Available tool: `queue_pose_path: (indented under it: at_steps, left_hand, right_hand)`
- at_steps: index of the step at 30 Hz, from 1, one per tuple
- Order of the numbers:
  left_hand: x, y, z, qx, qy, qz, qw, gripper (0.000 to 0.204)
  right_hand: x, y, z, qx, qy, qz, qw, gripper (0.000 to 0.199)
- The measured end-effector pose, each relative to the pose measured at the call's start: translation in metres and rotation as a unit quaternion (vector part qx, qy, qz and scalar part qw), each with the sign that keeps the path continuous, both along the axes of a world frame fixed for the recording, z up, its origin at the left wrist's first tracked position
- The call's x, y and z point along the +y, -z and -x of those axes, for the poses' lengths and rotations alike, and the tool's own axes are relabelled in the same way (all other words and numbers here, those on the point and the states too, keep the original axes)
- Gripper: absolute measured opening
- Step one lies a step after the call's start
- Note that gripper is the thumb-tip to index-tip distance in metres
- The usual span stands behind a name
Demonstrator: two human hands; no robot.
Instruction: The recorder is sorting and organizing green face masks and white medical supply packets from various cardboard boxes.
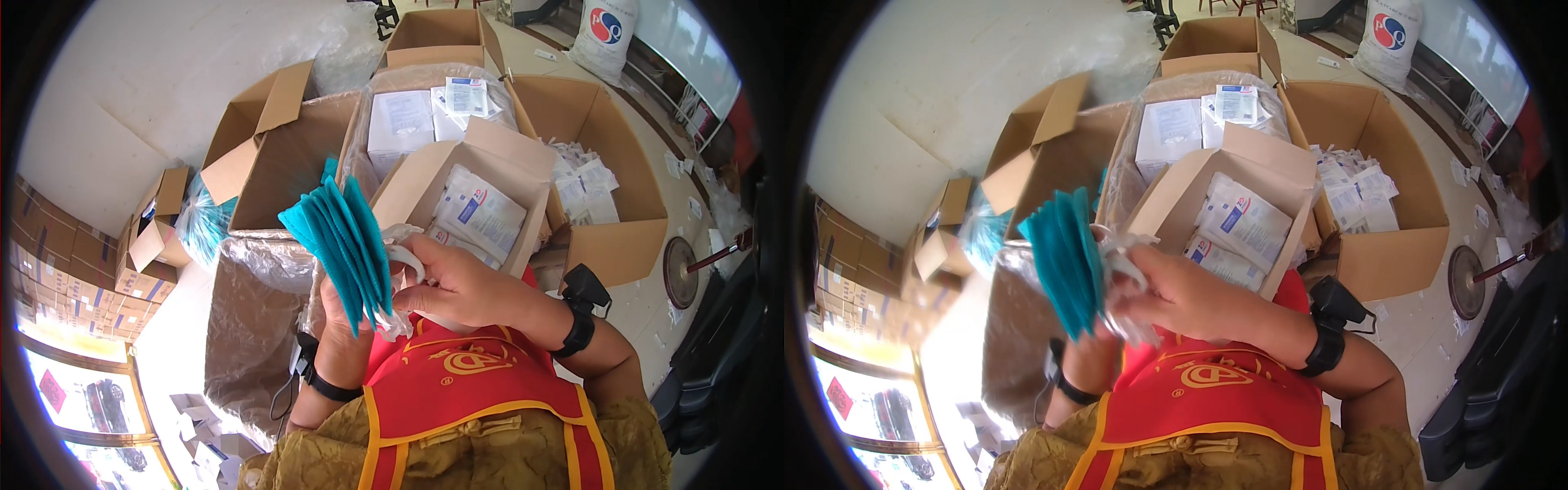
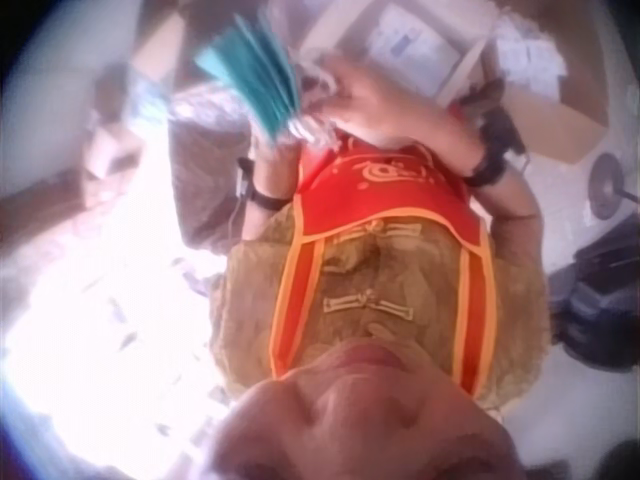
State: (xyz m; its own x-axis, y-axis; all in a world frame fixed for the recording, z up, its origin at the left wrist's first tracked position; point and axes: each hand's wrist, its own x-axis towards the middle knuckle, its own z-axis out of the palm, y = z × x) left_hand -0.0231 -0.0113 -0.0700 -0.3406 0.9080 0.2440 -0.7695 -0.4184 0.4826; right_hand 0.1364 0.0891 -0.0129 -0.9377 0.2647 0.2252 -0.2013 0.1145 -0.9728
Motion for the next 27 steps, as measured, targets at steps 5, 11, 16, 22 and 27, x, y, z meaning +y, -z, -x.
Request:
queue_pose_path:
  at_steps: [5, 11, 16, 22, 27]
  left_hand:
    - [0.001, -0.022, -0.015, -0.044, 0.039, 0.047, 0.997, 0.046]
    - [-0.001, -0.012, -0.006, -0.050, -0.092, 0.106, 0.989, 0.038]
    - [-0.007, -0.037, 0.009, 0.053, 0.054, -0.060, 0.995, 0.042]
    - [-0.029, -0.032, 0.007, 0.055, 0.063, -0.054, 0.995, 0.045]
    - [-0.035, -0.032, 0.009, 0.059, 0.070, -0.051, 0.995, 0.047]
  right_hand:
    - [0.000, -0.014, 0.002, -0.074, 0.069, -0.067, 0.993, 0.029]
    - [0.003, -0.015, -0.001, -0.063, 0.058, -0.199, 0.976, 0.020]
    - [0.015, -0.005, -0.016, -0.055, -0.112, 0.205, 0.971, 0.012]
    - [0.006, 0.005, -0.015, -0.092, -0.174, 0.323, 0.926, 0.031]
    - [0.003, 0.010, -0.016, -0.036, -0.211, 0.333, 0.918, 0.042]
